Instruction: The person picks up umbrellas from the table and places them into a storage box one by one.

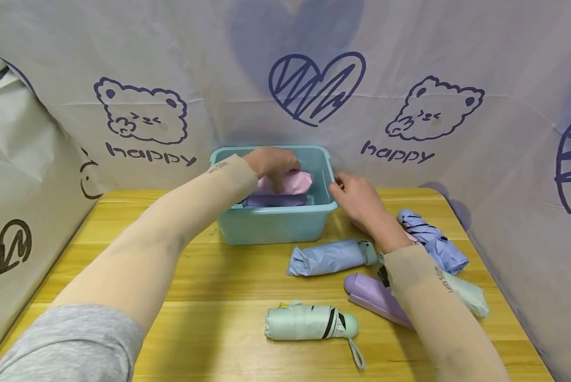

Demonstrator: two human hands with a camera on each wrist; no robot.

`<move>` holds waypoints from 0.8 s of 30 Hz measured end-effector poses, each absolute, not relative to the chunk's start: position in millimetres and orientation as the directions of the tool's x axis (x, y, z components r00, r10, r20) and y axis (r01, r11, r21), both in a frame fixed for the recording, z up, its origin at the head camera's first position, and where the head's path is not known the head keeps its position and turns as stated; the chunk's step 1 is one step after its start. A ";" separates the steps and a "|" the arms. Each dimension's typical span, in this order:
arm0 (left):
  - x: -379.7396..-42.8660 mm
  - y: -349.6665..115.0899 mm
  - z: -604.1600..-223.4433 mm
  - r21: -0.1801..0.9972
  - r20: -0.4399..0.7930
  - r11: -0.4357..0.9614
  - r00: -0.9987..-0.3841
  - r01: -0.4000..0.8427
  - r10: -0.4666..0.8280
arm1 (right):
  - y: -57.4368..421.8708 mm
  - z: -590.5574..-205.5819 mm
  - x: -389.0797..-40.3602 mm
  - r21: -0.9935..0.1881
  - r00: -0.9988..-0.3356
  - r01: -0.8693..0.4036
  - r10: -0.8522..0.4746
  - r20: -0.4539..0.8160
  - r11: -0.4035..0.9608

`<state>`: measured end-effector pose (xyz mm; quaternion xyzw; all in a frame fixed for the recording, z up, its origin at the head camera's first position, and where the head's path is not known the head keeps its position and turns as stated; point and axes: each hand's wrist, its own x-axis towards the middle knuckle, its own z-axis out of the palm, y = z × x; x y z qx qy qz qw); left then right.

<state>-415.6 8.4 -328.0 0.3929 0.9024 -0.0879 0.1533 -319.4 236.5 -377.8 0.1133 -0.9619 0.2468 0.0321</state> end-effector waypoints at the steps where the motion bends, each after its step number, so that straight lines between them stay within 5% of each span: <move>1: -416.9 8.6 -330.0 -0.059 -0.346 0.675 -0.650 0.735 0.677 | 236.9 -377.8 -319.4 -0.468 -0.973 -0.232 -0.202 0.114 0.853; 13: -414.2 3.2 -337.8 -0.148 -0.361 0.634 -0.638 0.759 0.680 | 236.3 -378.1 -319.4 -0.467 -0.972 -0.234 -0.198 0.126 0.853; 24: -412.7 1.1 -336.2 -0.061 -0.379 0.715 -0.679 0.697 0.629 | 237.6 -379.0 -320.1 -0.455 -0.973 -0.233 -0.200 0.119 0.859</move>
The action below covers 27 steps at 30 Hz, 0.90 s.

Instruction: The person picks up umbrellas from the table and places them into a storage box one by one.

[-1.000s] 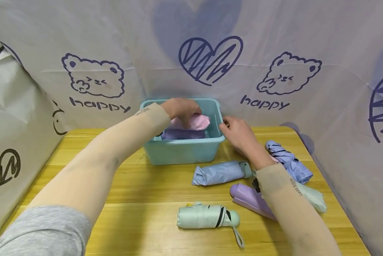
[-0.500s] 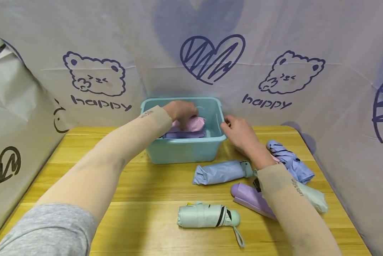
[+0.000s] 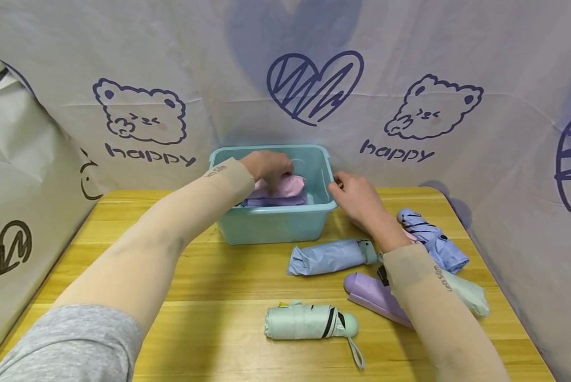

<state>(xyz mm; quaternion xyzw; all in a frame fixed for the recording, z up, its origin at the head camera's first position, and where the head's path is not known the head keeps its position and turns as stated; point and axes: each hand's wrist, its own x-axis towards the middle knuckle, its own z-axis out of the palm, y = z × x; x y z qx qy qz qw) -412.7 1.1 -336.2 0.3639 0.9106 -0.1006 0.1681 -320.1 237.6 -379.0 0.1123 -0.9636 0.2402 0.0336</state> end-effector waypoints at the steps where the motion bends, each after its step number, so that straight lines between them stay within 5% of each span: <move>1: -411.9 -0.3 -334.8 -0.052 -0.378 0.722 -0.682 0.690 0.626 | 237.0 -378.8 -320.2 -0.455 -0.972 -0.234 -0.202 0.118 0.859; 14: -413.4 -11.0 -294.9 0.026 -0.374 0.734 -0.675 0.678 0.636 | 236.1 -377.4 -319.1 -0.464 -0.972 -0.236 -0.200 0.127 0.854; 27: -394.0 -23.3 -249.7 0.201 -0.195 0.691 -0.663 0.694 0.723 | 235.4 -374.8 -319.1 -0.437 -0.967 -0.253 -0.227 0.112 0.863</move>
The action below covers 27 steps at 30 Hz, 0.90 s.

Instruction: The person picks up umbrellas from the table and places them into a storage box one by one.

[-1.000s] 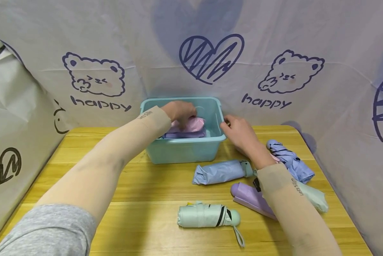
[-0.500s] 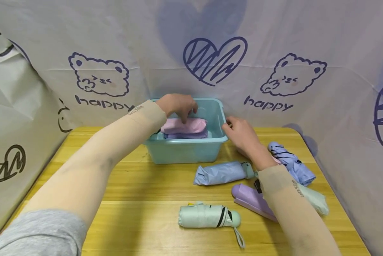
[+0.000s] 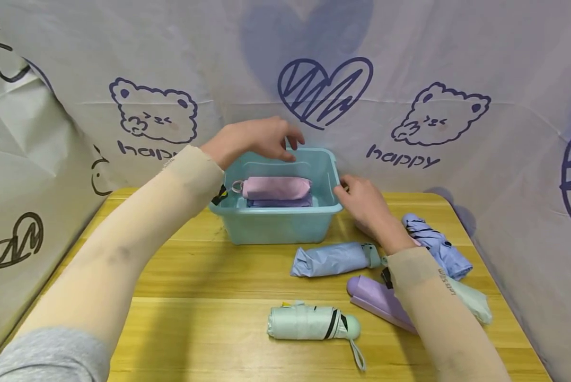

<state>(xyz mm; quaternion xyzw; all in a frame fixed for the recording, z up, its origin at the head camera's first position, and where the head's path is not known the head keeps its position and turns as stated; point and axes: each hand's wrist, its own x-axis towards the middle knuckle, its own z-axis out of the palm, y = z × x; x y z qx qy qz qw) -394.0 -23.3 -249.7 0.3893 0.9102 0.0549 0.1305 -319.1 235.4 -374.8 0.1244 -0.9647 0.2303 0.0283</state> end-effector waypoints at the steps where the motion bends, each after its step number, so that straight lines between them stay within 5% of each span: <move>1: -389.9 -23.8 -244.5 0.211 -0.176 0.683 -0.660 0.699 0.730 | 235.8 -374.2 -319.5 -0.433 -0.967 -0.255 -0.228 0.113 0.865; 12: -336.4 -41.0 -215.4 0.259 0.033 0.608 -0.636 0.751 0.771 | 233.9 -369.8 -320.7 -0.373 -0.962 -0.272 -0.248 0.112 0.887; 27: -273.3 -73.1 -255.5 0.349 0.259 0.518 -0.612 0.781 0.747 | 234.4 -367.8 -319.2 -0.346 -0.960 -0.279 -0.256 0.112 0.896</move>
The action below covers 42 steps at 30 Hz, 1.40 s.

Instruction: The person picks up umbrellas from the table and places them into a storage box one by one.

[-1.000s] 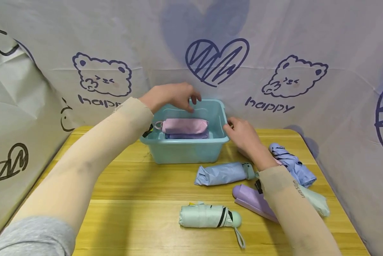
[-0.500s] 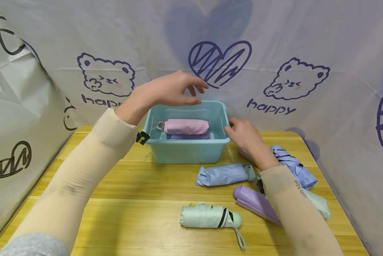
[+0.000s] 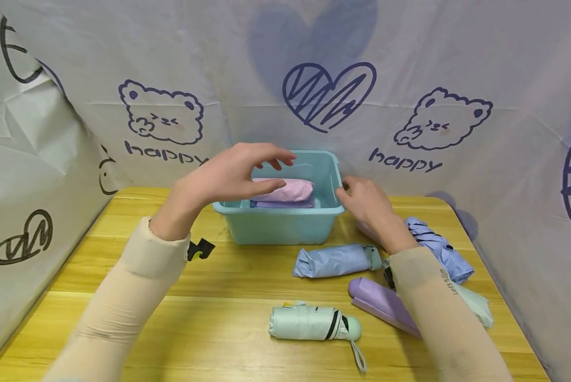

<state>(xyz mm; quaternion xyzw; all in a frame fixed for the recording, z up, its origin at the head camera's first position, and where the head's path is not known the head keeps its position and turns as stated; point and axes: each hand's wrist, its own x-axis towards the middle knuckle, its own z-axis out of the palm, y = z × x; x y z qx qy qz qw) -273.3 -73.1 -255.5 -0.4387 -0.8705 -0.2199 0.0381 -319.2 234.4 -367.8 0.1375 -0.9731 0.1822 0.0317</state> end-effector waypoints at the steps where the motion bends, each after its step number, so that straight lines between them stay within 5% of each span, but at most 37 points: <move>1: -270.3 -75.2 -258.1 0.357 0.275 0.508 -0.607 0.784 0.745 | 234.6 -368.0 -319.2 -0.345 -0.960 -0.281 -0.258 0.113 0.896; 14: -231.5 -86.3 -301.5 0.300 0.556 0.337 -0.451 0.892 0.698 | 236.5 -367.0 -319.7 -0.341 -0.955 -0.295 -0.267 0.126 0.892; 32: -197.8 -60.6 -357.7 0.284 0.310 0.468 -0.542 0.837 0.781 | 237.5 -368.0 -320.8 -0.326 -0.957 -0.288 -0.265 0.115 0.901; 42: -186.1 -43.6 -379.4 0.246 0.184 0.465 -0.512 0.851 0.839 | 236.2 -368.5 -321.5 -0.327 -0.955 -0.297 -0.274 0.116 0.897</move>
